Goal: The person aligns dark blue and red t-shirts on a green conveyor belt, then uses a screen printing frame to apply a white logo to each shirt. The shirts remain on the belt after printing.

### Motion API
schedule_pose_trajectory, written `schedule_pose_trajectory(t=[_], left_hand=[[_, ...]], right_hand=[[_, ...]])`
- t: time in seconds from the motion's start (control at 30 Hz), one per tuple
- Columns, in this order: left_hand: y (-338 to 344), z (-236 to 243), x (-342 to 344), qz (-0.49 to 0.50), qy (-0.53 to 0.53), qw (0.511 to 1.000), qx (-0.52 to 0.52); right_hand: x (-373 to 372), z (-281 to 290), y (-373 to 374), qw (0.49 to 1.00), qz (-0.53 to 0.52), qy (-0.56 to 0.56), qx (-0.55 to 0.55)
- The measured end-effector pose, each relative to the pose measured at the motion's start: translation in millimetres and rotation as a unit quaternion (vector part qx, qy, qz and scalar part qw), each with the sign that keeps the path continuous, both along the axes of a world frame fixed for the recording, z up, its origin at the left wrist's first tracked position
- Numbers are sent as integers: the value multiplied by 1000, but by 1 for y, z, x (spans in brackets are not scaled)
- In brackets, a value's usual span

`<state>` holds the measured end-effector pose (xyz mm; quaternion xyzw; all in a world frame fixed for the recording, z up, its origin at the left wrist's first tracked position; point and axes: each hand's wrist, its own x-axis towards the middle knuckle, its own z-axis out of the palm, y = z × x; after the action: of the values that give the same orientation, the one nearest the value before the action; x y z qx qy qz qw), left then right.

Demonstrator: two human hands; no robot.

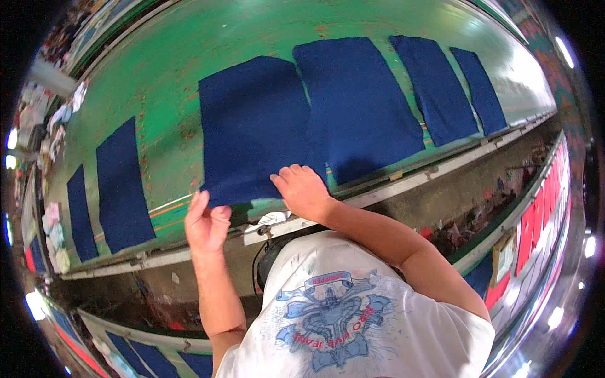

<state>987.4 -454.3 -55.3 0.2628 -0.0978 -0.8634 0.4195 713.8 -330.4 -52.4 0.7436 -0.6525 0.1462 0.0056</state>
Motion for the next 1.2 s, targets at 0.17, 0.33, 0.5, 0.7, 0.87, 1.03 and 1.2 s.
schedule_pose_trajectory(t=[0.17,0.33,0.5,0.7,0.87,1.03,1.2], left_hand=[[-2,56,23,57,-34,973,-223],[5,128,40,67,-81,873,-477],[12,200,11,146,-63,737,-657],[-12,272,-73,165,0,764,-624],[-54,251,-170,22,-68,903,-423],[-82,271,-232,64,-145,918,-363],[-49,299,-229,162,-100,862,-470]], right_hand=[[-28,24,1,989,29,-144,-20],[-101,117,26,962,63,-213,-160],[-171,246,67,936,14,-168,-309],[-233,330,86,852,-188,-166,-460],[-296,317,52,873,-208,-374,-235],[-333,317,-4,833,-115,-490,-230],[-360,344,10,801,-46,-473,-365]])
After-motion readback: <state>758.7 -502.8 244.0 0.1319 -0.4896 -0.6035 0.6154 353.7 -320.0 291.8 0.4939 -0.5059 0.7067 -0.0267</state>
